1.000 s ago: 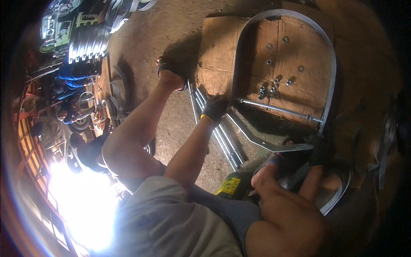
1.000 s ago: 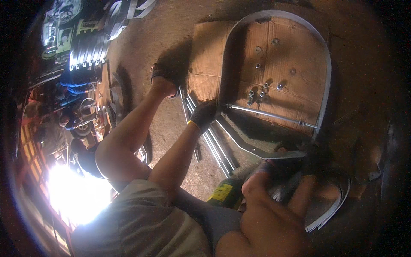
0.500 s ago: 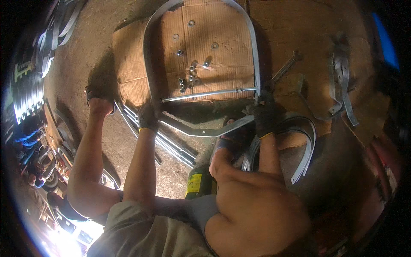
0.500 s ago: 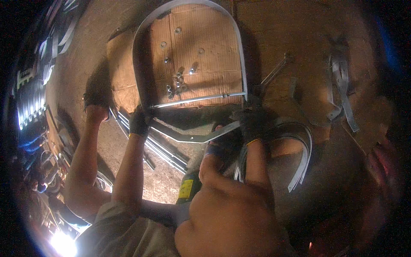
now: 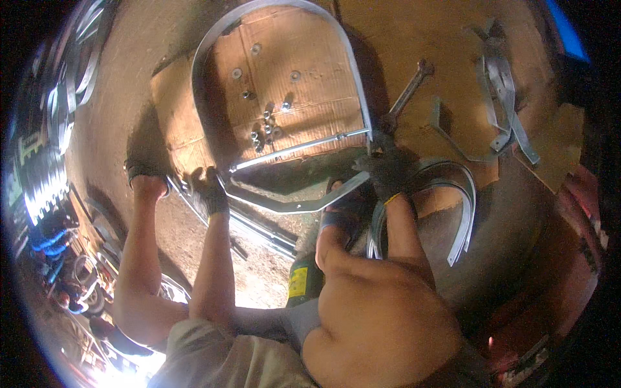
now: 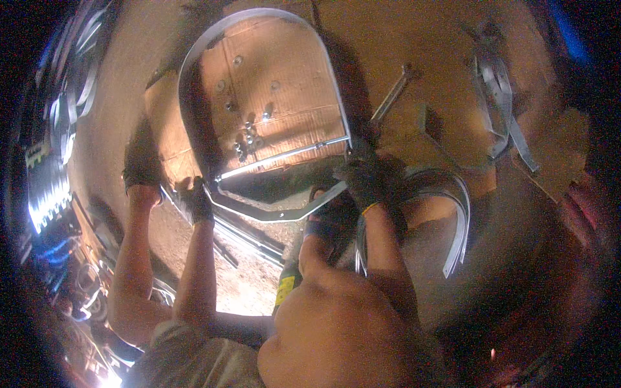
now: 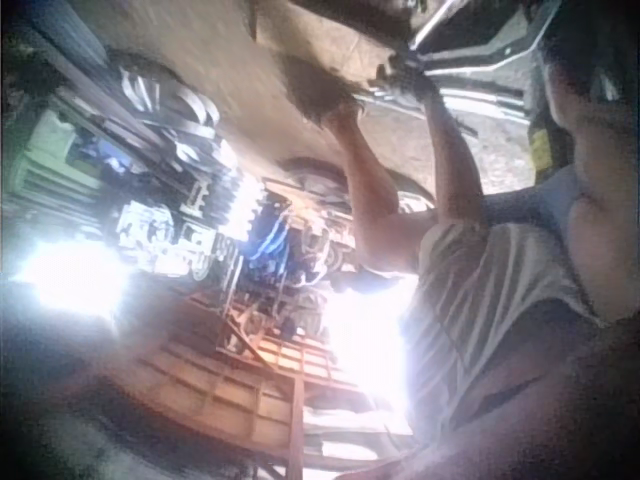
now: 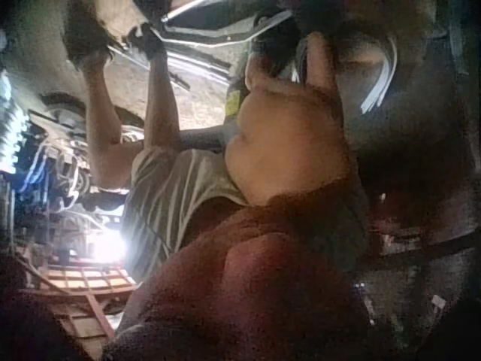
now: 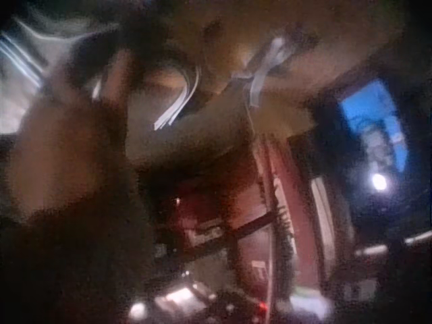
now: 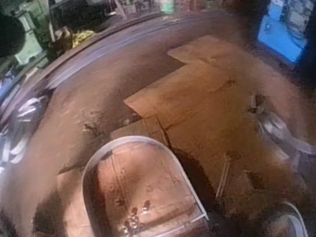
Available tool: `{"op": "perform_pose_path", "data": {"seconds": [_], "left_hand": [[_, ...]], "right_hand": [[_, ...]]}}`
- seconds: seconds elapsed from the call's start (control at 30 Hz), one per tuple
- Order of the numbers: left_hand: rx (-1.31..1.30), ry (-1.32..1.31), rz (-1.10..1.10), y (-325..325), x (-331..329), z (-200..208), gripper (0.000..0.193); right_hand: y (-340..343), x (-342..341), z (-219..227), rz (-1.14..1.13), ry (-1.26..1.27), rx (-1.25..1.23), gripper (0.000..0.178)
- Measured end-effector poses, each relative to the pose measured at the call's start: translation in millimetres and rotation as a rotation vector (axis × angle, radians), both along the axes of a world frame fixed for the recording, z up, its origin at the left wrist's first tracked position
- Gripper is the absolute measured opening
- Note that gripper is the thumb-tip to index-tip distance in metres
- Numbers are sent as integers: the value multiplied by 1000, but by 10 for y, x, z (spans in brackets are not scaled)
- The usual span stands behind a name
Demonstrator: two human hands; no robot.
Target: The person sits on the floor and assembles a metal frame using a wrench. They insert bolts into the frame joints and tighten them to secure the structure.
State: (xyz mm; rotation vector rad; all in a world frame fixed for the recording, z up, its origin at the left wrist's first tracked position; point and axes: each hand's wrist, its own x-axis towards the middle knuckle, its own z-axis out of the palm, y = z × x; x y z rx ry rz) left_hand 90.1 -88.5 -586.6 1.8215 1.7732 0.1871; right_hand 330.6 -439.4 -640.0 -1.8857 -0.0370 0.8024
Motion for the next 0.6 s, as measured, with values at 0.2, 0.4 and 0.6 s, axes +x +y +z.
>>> {"op": "perform_pose_path", "data": {"seconds": [0.2,0.4,0.6], "left_hand": [[320,-382,-705,-815,1565,325,49],[-282,28,-855,-1608,2891,264,66],[-226,-67,-930,-1558,2855,34,56]], "right_hand": [[286,17,329,-25,82,91,51],[62,50,-69,57,24,-115,48],[128,63,223,117,-50,-91,51]]}}
